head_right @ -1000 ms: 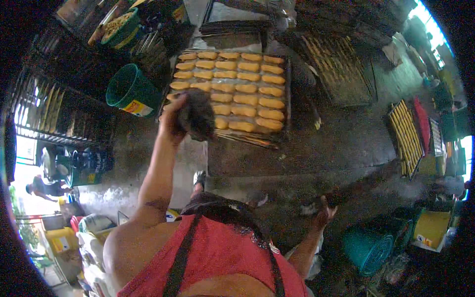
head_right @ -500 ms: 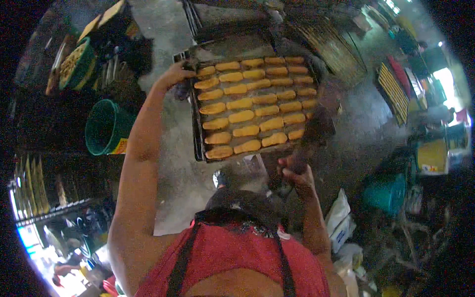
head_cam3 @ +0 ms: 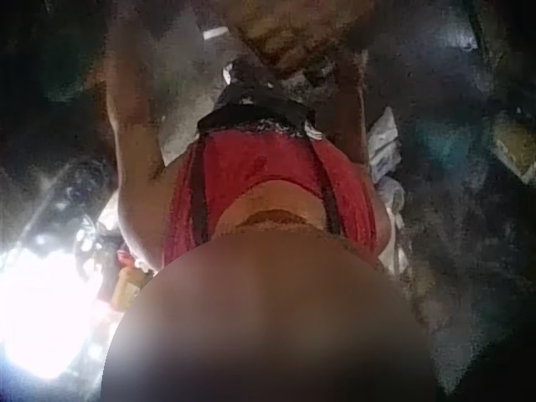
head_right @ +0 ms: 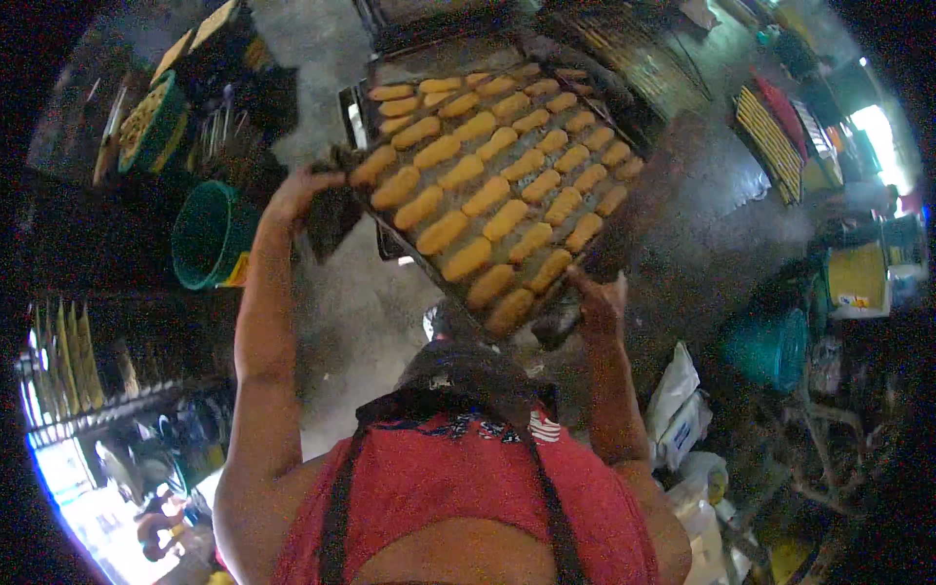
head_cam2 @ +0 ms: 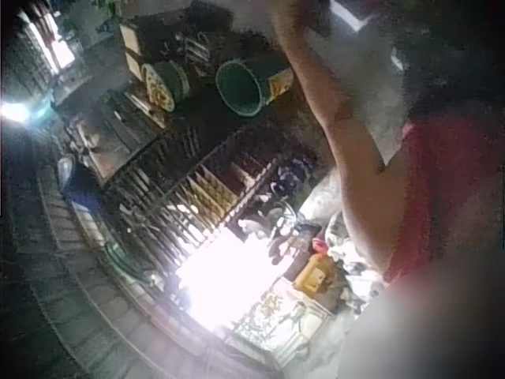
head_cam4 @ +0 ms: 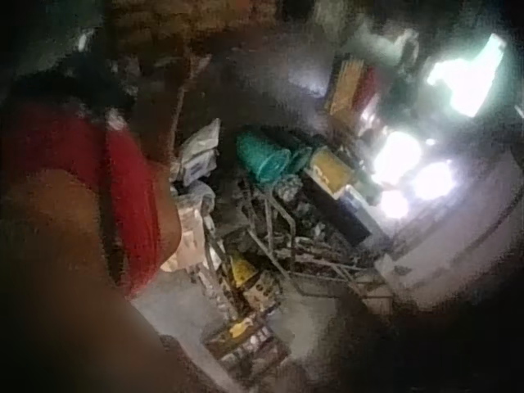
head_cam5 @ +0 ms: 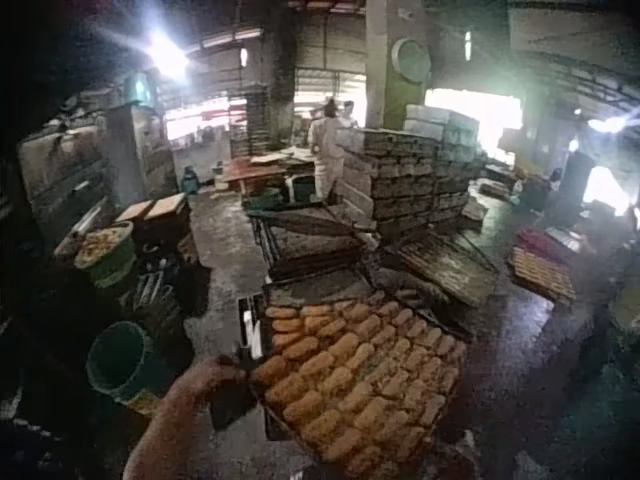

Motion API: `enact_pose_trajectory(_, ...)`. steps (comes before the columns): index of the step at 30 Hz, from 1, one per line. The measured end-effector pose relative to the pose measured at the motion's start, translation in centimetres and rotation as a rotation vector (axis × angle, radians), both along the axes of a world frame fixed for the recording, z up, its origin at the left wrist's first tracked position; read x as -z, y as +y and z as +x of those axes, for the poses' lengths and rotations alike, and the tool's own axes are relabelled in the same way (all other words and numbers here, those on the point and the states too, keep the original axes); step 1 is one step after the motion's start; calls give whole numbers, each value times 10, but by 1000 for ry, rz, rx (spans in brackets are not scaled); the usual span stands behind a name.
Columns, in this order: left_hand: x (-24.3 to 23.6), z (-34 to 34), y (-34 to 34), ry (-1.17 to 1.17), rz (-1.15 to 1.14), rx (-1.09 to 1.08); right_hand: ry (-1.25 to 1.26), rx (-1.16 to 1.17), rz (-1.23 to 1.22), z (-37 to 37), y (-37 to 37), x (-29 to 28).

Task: The person manipulates large baking trays filled with pastries, flipping or tapping them to transfer the items into a green plastic bucket.

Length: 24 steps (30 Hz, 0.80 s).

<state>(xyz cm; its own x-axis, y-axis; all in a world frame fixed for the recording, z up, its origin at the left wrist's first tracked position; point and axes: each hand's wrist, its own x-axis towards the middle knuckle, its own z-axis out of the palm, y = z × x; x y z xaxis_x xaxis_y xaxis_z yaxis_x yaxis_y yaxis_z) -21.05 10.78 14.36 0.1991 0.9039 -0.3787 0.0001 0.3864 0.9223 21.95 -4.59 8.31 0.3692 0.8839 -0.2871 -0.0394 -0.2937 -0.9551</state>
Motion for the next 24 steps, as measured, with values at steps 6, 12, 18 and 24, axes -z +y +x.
enact_pose_trajectory(6, 72, 36, -117, -197, -218, -278, 91, -72, 70, 38, -4, -15)
enact_pose_trajectory(12, 77, 31, -124, -354, -80, -210, -70, -47, 70, 26, 0, -34)
enact_pose_trajectory(18, 128, 22, -132, -61, -64, -114, -14, -136, 127, 23, -16, -40)
enact_pose_trajectory(24, 104, -4, -188, -275, 39, -270, -90, -177, 243, -5, -30, -50)
